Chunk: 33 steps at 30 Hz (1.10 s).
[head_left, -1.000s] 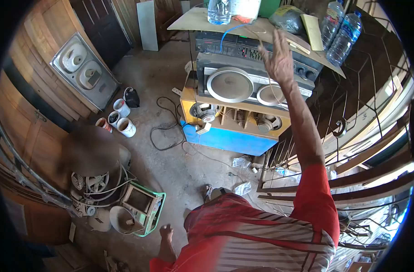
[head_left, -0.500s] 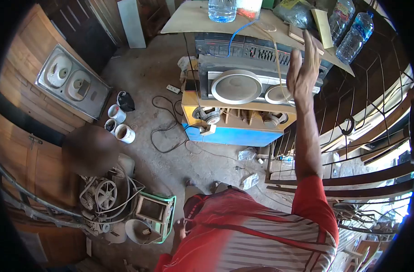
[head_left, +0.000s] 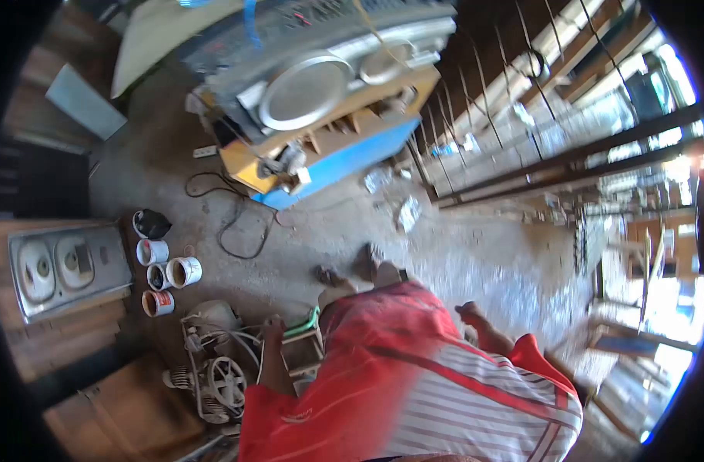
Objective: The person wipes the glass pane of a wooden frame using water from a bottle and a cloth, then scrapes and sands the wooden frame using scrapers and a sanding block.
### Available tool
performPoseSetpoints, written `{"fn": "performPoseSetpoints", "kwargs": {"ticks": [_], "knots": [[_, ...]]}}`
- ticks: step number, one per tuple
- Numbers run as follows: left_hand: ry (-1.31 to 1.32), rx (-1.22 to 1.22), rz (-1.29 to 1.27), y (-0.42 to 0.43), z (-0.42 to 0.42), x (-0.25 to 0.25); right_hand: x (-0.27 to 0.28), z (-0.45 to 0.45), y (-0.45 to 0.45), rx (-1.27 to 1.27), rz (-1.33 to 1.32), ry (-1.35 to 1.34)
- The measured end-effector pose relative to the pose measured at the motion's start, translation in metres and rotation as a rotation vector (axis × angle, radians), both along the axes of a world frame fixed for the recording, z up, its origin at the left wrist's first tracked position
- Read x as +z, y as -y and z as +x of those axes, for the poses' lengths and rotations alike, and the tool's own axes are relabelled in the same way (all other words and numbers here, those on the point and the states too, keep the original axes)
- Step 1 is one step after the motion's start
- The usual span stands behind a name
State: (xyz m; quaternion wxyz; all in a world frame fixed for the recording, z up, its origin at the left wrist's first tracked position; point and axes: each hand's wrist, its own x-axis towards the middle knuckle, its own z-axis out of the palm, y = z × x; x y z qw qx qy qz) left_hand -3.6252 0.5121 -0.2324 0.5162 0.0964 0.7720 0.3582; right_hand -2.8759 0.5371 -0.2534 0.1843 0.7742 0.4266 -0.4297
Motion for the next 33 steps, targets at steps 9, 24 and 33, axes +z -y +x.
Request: {"fn": "performPoseSetpoints", "kwargs": {"ticks": [9,24,33], "knots": [[-0.162,-0.423,-0.193,-0.145,0.018,-0.007,0.057,-0.078,0.146,-0.761,0.395,-0.027],[-0.344,-1.66,0.102,-0.251,0.363,0.09,0.086,-0.134,0.26,-1.228,0.265,-0.429],[-0.564,-2.019,0.069,-0.328,0.486,0.011,0.015,-0.176,0.195,-1.541,0.356,0.265]]}}
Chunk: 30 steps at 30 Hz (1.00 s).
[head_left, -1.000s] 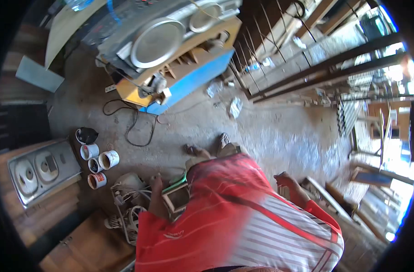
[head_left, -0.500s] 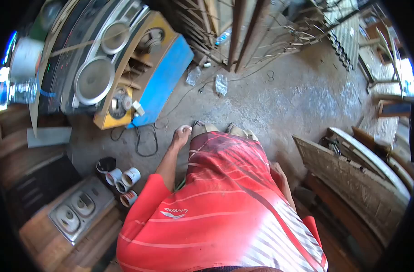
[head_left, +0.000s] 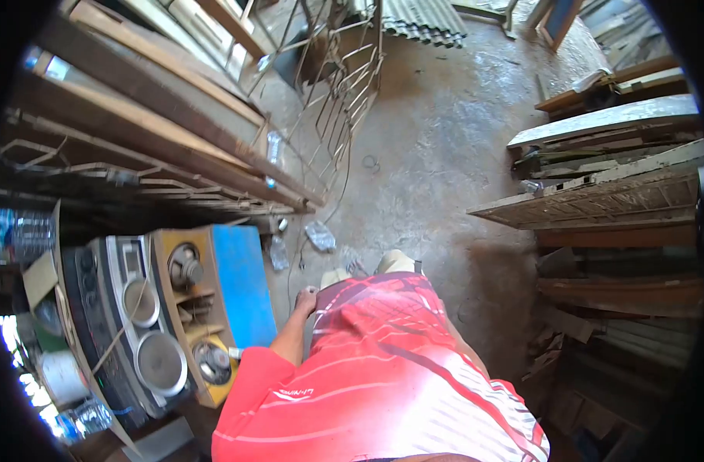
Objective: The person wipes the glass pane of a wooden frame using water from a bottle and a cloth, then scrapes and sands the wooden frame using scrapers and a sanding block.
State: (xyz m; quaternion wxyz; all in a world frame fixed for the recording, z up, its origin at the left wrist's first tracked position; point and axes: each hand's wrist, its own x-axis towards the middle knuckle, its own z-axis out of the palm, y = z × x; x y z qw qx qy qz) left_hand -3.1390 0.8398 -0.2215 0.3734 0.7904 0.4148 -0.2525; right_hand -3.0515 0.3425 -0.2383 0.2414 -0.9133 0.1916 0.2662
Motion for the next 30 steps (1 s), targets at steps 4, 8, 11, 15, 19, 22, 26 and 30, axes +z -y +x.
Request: {"fn": "performPoseSetpoints", "kwargs": {"ticks": [4,8,11,15,19,22,26,30], "knots": [[0.223,0.161,-0.193,-0.01,0.107,0.014,0.019,0.046,-0.024,0.204,-0.019,0.054],[0.192,-0.123,-0.097,-0.02,0.21,0.01,-0.012,0.109,-0.042,-0.177,-0.153,0.392],[0.05,-0.186,0.0,-0.01,0.267,-0.026,-0.036,0.184,-0.027,-0.466,0.231,0.159],[-0.079,-0.519,0.005,0.013,0.352,-0.062,-0.061,0.298,0.0,-0.644,0.284,0.247],[0.158,-0.152,-0.208,0.049,0.461,-0.086,-0.023,0.392,0.003,-0.559,0.143,0.203],[0.169,-0.296,-0.151,0.064,0.577,-0.063,-0.027,0.436,0.01,-0.532,0.198,0.302],[0.287,-0.324,-0.097,0.084,0.713,-0.048,-0.034,0.529,0.015,-0.96,0.406,0.168],[0.2,-0.393,-0.107,0.073,0.827,-0.102,-0.063,0.605,0.011,-0.797,0.245,0.137]]}}
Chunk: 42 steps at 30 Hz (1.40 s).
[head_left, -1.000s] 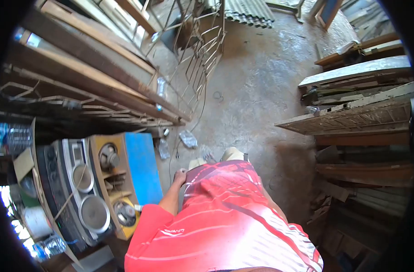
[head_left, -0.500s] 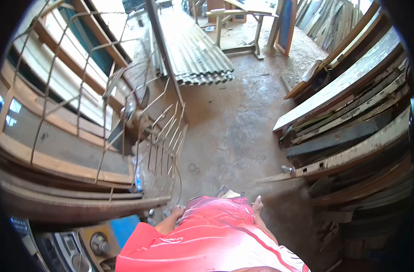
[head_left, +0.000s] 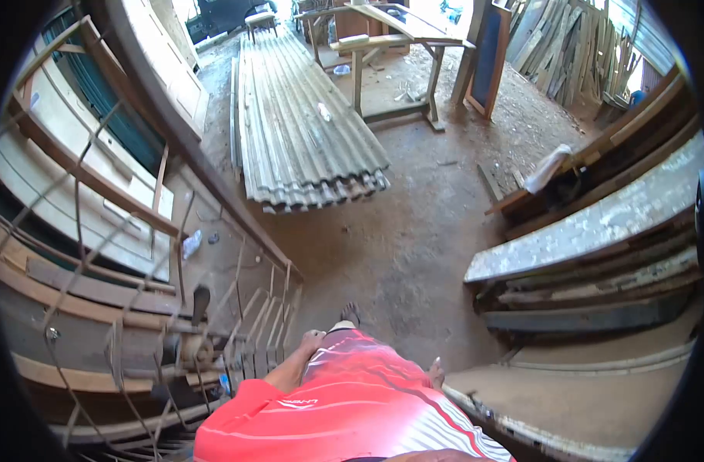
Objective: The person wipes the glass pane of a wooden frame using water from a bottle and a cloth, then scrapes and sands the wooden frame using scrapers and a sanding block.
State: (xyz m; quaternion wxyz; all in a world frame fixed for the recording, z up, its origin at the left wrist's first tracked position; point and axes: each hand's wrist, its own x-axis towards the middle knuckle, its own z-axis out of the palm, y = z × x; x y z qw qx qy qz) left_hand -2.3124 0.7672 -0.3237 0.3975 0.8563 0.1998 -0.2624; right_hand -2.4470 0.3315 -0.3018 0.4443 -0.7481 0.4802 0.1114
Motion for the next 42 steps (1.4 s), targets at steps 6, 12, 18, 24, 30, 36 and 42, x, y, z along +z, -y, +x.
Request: {"fn": "performPoseSetpoints", "kwargs": {"ticks": [6,12,18,24,30,36,42], "knots": [[-0.066,-0.358,0.172,-0.007,0.245,0.04,-0.037,0.187,0.031,0.08,-0.137,0.187],[0.162,-0.279,0.238,0.048,0.428,0.059,0.002,0.301,0.07,-0.227,-0.004,0.057],[0.109,-0.371,-0.038,0.131,0.521,0.042,0.059,0.43,0.148,-0.171,-0.217,0.512],[0.047,-0.447,-0.022,0.224,0.561,0.035,0.044,0.56,0.266,-0.398,0.094,0.475],[0.172,-0.506,0.042,0.339,0.686,0.07,0.012,0.67,0.394,-0.391,0.357,0.337],[-0.06,-0.209,-0.139,0.427,0.8,0.105,0.035,0.768,0.453,-0.353,0.236,0.399],[0.374,-1.293,0.493,0.423,0.9,0.012,-0.097,0.746,0.469,-0.138,0.036,-0.223]]}}
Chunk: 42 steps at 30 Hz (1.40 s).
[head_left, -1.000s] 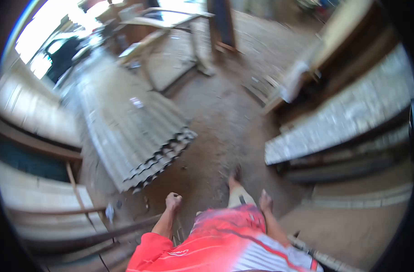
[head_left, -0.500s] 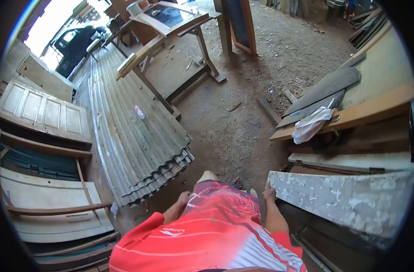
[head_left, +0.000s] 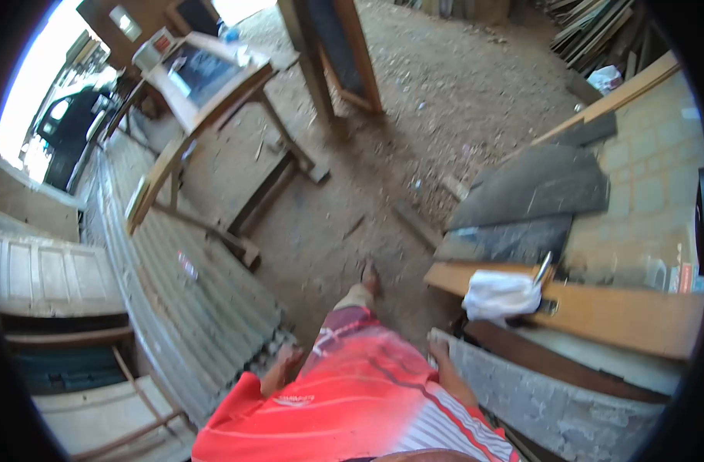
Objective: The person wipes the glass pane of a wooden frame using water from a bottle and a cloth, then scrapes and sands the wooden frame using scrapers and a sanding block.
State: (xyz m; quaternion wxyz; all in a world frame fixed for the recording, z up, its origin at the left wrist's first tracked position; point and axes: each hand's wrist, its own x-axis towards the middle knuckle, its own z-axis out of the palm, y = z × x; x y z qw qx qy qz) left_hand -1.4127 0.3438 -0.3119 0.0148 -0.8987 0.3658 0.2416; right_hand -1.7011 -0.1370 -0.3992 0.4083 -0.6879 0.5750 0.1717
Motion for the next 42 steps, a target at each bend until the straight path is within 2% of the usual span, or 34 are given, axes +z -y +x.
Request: {"fn": "performPoseSetpoints", "kwargs": {"ticks": [1,2,3,4,5,6,8,9,11,15,16,19,20,23,25,27,28,29,30,31,32,33,35,38,42], "knots": [[-0.275,0.169,-0.058,0.003,0.031,-0.018,-0.089,-0.039,-0.005,0.373,-0.451,0.256],[-0.518,0.369,-0.103,0.024,0.065,-0.005,-0.024,-0.027,-0.005,0.109,-0.16,0.108],[-0.472,0.23,-0.006,0.034,0.097,-0.023,0.012,-0.011,0.002,0.015,-0.085,0.056],[-0.42,0.088,0.08,0.062,0.133,-0.011,0.03,0.004,0.017,-0.06,-0.062,0.04],[-0.406,0.273,0.068,0.097,0.17,-0.004,0.047,0.018,0.036,-0.118,-0.064,0.041],[-0.384,0.461,0.037,0.132,0.208,0.001,0.059,0.03,0.056,-0.176,-0.083,0.052],[-0.292,0.406,-0.231,0.213,0.289,0.024,0.091,0.061,0.105,-0.304,-0.127,0.086],[-0.362,0.406,-0.144,0.265,0.336,0.047,0.106,0.08,0.128,-0.37,-0.157,0.104],[-0.333,0.359,-0.269,0.347,0.41,0.04,0.13,0.116,0.171,-0.482,-0.213,0.133],[-0.42,0.411,-0.452,0.528,0.497,0.142,0.151,0.193,0.241,-0.601,-0.258,0.162],[-0.44,0.42,-0.489,0.564,0.511,0.153,0.148,0.211,0.254,-0.62,-0.255,0.165],[-0.541,0.335,-0.599,0.647,0.556,0.134,0.123,0.287,0.287,-0.614,-0.236,0.156],[-0.486,0.238,-0.528,0.663,0.571,0.126,0.112,0.317,0.3,-0.597,-0.23,0.158],[-0.318,-0.036,-0.278,0.695,0.637,0.041,0.085,0.424,0.353,-0.54,-0.275,0.213],[-0.231,0.097,-0.352,0.68,0.668,-0.027,0.087,0.492,0.411,-0.48,-0.372,0.324],[-0.046,-0.418,-0.044,0.675,0.693,-0.007,0.122,0.561,0.509,-0.422,-0.475,0.377],[-0.157,-0.444,-0.041,0.68,0.708,-0.004,0.143,0.601,0.578,-0.409,-0.397,0.158],[-0.277,-0.458,-0.04,0.686,0.712,0.008,0.184,0.648,0.64,-0.423,-0.541,0.301],[-0.35,-0.25,-0.041,0.7,0.707,0.024,0.227,0.693,0.702,-0.433,-0.488,0.334],[-0.413,-0.039,-0.044,0.721,0.706,0.038,0.272,0.74,0.758,-0.333,-0.539,0.29],[-0.466,0.174,-0.049,0.751,0.714,0.056,0.266,0.773,0.818,-0.301,-0.572,0.465],[-0.335,0.006,-0.156,0.757,0.726,0.032,0.278,0.813,0.872,-0.249,-0.505,0.445],[-0.429,0.244,-0.106,0.798,0.746,0.034,0.312,0.901,0.95,-0.139,-0.541,0.474],[-0.484,0.387,-0.092,0.864,0.782,0.035,0.357,1.027,0.998,0.006,-0.484,0.55],[-0.526,0.507,-0.123,0.931,0.834,0.02,0.345,1.159,1.018,0.244,-0.289,0.507]]}}
